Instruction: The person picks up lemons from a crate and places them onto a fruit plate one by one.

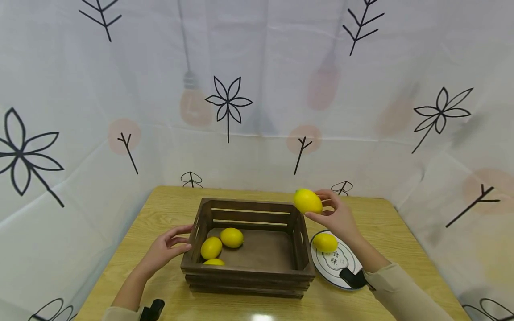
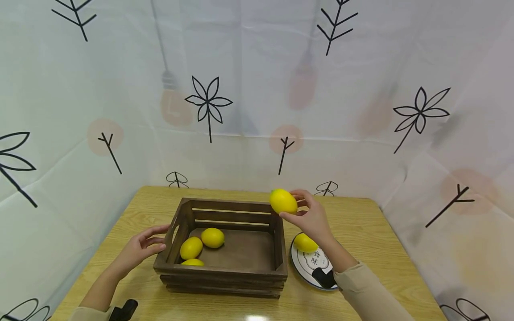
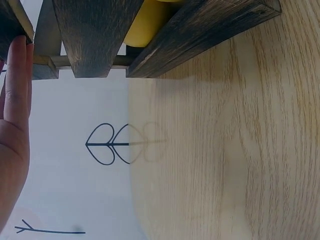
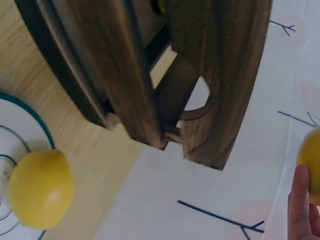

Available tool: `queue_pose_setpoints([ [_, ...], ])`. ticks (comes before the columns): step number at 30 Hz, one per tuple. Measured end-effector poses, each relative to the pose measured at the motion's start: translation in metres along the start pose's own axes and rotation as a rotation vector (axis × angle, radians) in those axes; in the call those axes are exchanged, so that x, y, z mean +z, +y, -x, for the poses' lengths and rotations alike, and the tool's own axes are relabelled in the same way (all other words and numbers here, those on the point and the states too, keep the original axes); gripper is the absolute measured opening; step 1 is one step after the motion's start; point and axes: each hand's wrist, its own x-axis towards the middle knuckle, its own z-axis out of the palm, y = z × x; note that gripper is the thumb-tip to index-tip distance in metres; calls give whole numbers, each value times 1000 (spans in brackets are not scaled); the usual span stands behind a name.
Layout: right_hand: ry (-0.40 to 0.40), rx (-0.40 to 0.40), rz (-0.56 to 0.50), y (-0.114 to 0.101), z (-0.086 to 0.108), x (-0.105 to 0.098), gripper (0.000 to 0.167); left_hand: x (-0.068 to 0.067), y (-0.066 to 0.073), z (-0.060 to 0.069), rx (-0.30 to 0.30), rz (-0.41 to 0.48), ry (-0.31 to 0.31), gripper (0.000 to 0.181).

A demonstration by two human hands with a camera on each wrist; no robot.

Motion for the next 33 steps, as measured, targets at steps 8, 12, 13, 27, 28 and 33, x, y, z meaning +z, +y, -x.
queue_pose_setpoints([
  [8, 26, 46, 43, 14, 13, -12, 53, 2, 1, 2, 5, -3, 6, 53],
  [12, 43, 64, 63, 21, 18, -15, 55, 4, 2, 3, 6, -9, 12, 53],
  [13, 46, 68, 67, 23, 20, -16, 54, 4, 2, 3, 6, -9, 14, 53],
  [27, 81, 159, 105, 40, 40, -27, 56, 7, 3, 7, -5, -8, 18, 53],
  [28, 85, 165, 102, 42, 42, -27, 56, 8, 3, 7, -4, -8, 18, 53],
  [33, 96, 188, 113, 55, 48, -29, 56, 9, 3, 8, 2, -6, 22, 53],
])
